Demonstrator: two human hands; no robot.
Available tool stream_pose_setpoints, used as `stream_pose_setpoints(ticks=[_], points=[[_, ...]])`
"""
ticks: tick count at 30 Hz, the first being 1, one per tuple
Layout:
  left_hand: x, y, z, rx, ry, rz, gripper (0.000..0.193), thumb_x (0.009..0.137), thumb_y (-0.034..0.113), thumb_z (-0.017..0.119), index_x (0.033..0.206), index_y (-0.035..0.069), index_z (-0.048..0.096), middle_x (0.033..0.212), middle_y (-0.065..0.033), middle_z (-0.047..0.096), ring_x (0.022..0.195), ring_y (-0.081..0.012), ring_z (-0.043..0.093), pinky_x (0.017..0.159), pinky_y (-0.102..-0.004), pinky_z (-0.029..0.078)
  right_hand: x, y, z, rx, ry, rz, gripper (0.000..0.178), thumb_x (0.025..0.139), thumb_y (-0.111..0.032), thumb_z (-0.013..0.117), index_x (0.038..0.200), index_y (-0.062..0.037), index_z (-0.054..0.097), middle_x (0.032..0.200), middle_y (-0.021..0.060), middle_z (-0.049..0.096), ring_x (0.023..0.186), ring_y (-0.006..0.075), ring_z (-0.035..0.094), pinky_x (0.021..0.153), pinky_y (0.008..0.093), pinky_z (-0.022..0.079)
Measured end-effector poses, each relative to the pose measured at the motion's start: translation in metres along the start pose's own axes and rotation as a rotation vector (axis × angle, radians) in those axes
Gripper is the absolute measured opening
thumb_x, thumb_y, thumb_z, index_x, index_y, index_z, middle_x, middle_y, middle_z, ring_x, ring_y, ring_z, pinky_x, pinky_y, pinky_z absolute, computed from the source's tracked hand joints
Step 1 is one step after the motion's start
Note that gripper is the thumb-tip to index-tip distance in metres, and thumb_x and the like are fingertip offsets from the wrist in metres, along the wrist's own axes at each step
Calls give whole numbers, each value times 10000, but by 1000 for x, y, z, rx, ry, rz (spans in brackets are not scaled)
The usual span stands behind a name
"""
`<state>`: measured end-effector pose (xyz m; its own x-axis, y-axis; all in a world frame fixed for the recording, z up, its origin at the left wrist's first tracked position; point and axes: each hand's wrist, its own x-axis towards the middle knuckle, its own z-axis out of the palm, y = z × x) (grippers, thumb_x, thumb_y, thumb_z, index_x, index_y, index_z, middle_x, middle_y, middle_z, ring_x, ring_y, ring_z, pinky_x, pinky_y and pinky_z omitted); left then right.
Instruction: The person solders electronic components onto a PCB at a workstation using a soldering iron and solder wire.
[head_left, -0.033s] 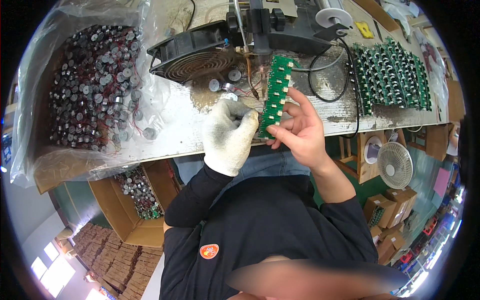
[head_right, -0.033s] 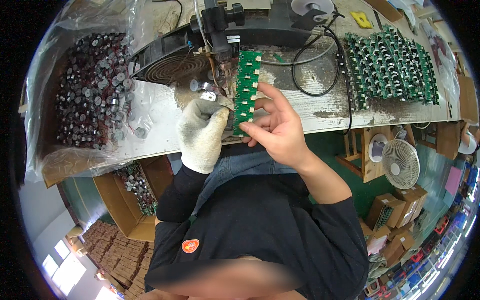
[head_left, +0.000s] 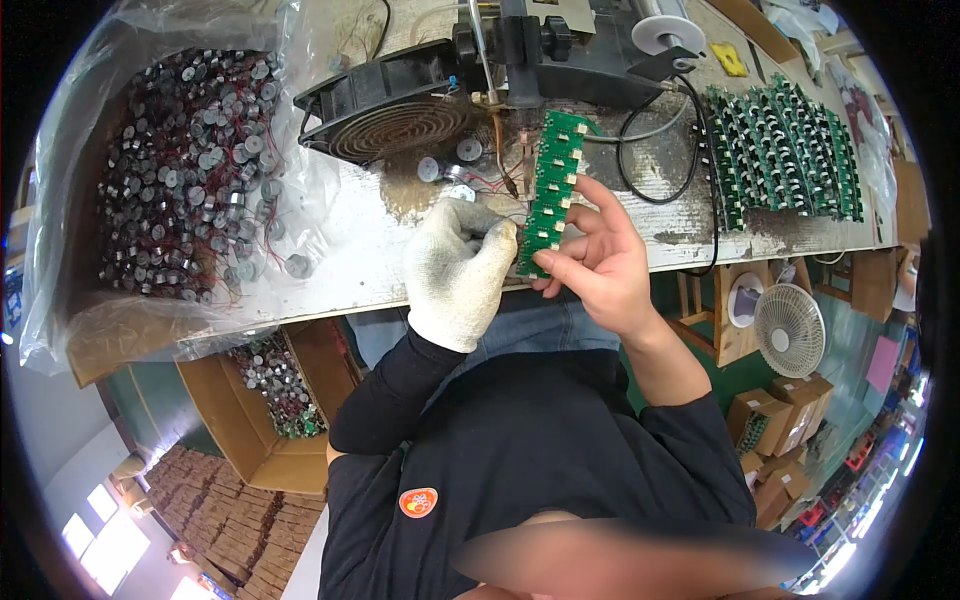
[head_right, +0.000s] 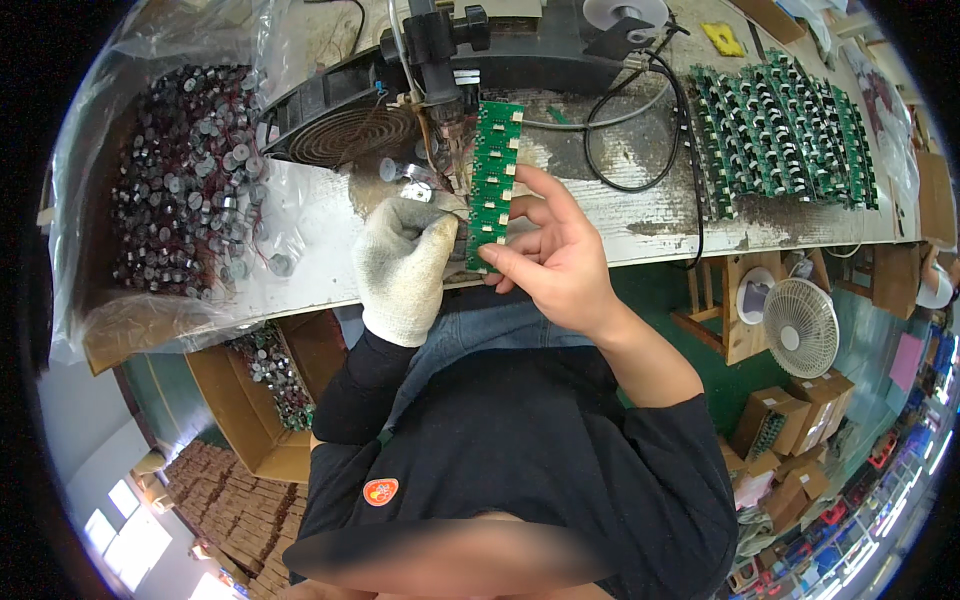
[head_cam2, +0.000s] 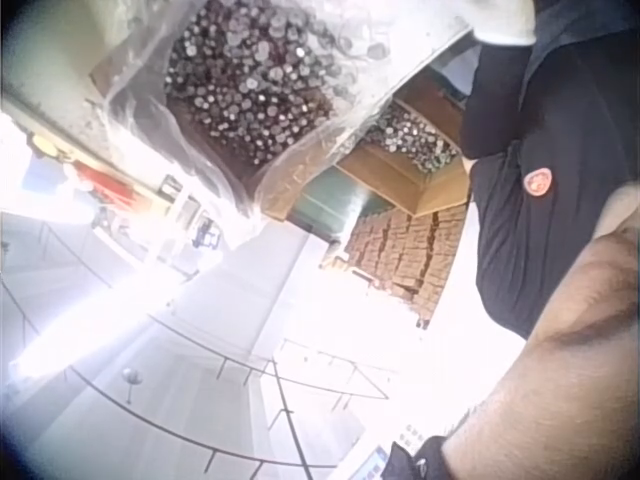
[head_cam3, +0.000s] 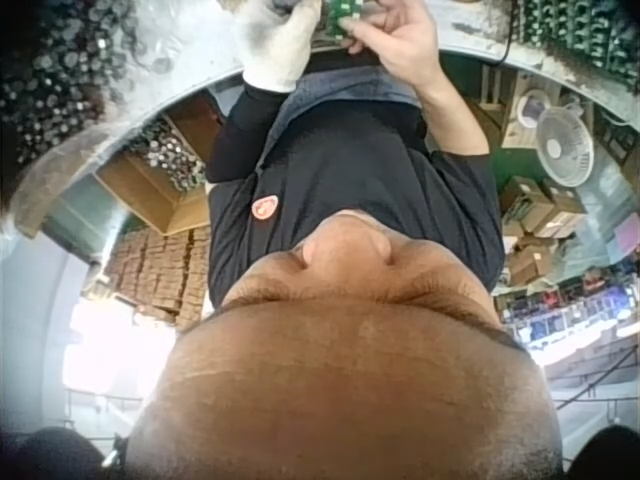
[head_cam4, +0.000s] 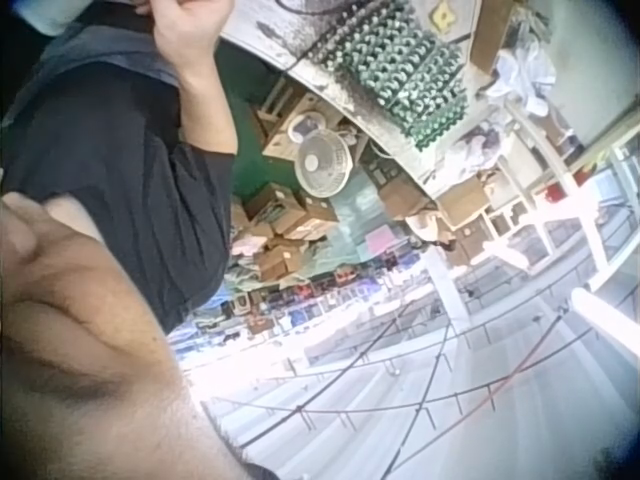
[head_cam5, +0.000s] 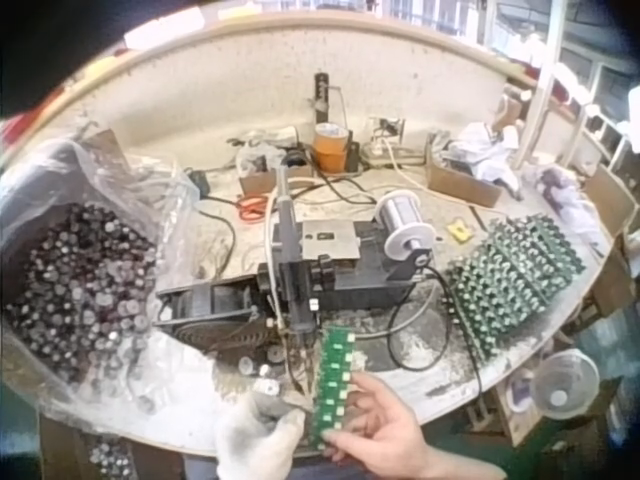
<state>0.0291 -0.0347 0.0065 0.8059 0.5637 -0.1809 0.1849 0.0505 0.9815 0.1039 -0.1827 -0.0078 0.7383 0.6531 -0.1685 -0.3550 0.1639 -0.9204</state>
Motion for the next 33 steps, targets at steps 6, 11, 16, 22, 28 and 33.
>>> stream_pose_setpoints(ticks=[6,11,16,22,28,33], points=[[2,-1,-1,62,2,36,164,827,94,689,883,-22,587,787,-98,641,659,-132,618,610,-272,506,1,-4,2,-11,19,-10,721,825,106,623,1434,-32,263,1100,173,579,701,174,668,549,234,543],[-10,-6,-25,445,52,298,344,711,78,755,994,5,575,972,-133,584,688,-243,624,646,-322,513,4,-8,0,-47,2,0,718,818,109,627,1429,-18,270,1084,177,588,687,185,673,533,243,547],[1,-16,-51,522,-27,658,382,691,38,701,1045,39,556,1116,-210,521,1018,-384,553,861,-416,469,13,-5,2,-109,91,-45,732,815,101,622,1434,-3,244,1125,194,582,668,173,660,542,252,562],[-9,-10,-96,574,480,502,295,689,108,790,910,39,605,909,-101,611,584,-172,556,556,-293,465,14,-3,-3,-205,119,-58,688,833,92,610,1422,14,263,1095,177,582,661,171,654,507,229,529],[1,-21,-155,989,745,346,365,719,257,798,904,17,595,834,-132,589,688,-306,584,647,-377,488,17,0,-1,-218,104,-67,679,838,92,602,1421,22,261,1100,176,567,657,175,650,514,235,528],[2,-25,-162,942,606,102,325,741,269,783,780,9,592,719,-135,600,663,-290,608,633,-358,489,15,0,2,-208,108,-54,686,831,98,606,1421,21,264,1096,182,563,653,175,643,524,242,532]])
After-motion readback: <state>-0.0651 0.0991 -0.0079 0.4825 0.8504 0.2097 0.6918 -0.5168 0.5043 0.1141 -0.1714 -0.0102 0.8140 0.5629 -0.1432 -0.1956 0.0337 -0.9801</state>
